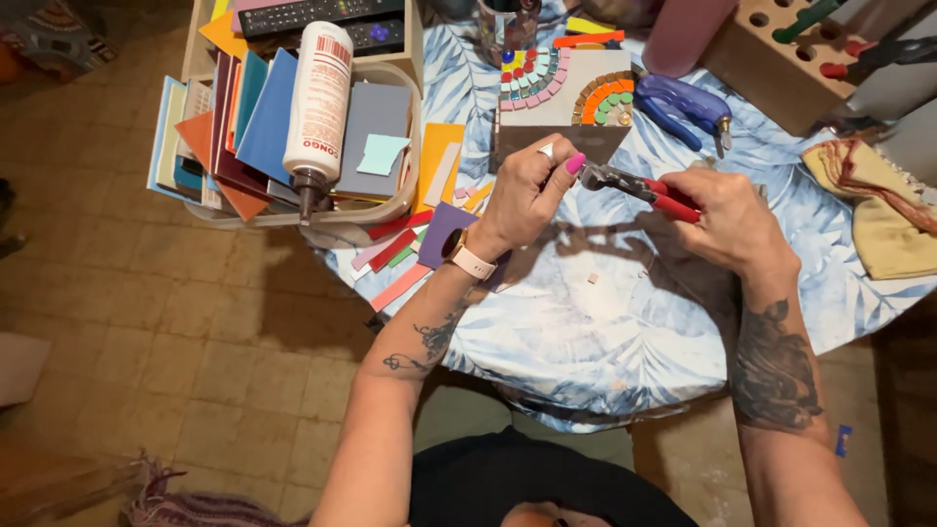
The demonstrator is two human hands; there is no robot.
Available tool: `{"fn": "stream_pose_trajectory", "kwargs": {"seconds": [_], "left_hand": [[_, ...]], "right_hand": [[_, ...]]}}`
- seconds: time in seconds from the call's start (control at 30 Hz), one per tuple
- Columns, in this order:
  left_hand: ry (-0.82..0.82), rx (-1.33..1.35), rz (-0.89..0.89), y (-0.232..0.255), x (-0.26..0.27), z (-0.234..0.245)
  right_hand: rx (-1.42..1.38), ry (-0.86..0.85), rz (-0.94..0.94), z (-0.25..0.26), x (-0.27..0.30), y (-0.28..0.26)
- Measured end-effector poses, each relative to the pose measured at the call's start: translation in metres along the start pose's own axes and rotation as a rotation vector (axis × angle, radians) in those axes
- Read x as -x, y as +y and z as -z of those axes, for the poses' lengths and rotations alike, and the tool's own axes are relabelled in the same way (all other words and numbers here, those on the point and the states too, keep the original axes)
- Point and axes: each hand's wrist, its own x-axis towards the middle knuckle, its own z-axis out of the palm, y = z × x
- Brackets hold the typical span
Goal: Decorating a small box with mosaic-like pieces using nippers and glue
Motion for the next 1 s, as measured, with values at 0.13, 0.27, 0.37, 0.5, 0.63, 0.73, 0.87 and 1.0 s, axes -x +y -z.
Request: {"fn": "stream_pose_trajectory", "kwargs": {"seconds": [0.13, 0.27, 0.37, 0.5, 0.63, 0.73, 0.87, 1.0], "left_hand": [[-0.012, -0.003, -0.001, -0.001, 0.000, -0.001], [-0.011, -0.060, -0.010, -0.005, 0.001, -0.003], [-0.008, -0.097, -0.023, -0.008, 0.001, -0.004], [-0.025, -0.089, -0.018, -0.008, 0.001, -0.004], [-0.022, -0.076, -0.053, -0.008, 0.001, -0.004], [-0.020, -0.104, -0.046, -0.009, 0.002, -0.005], [0.005, -0.184, -0.039, -0.013, 0.004, -0.007], [0.004, -0.213, -0.047, -0.014, 0.004, -0.007]], "right_hand": [[0.011, -0.021, -0.054, 0.003, -0.001, -0.005], [0.037, -0.034, -0.045, 0.002, -0.001, -0.003], [0.043, -0.050, -0.062, 0.003, -0.001, -0.005], [0.038, -0.065, -0.072, 0.002, -0.001, -0.004], [0.052, -0.050, -0.059, 0.000, -0.001, -0.002], [0.020, -0.026, -0.025, -0.002, -0.001, 0.000], [0.010, -0.044, -0.027, -0.002, -0.002, -0.002], [0.015, -0.041, -0.046, -0.002, -0.002, -0.004]]}}
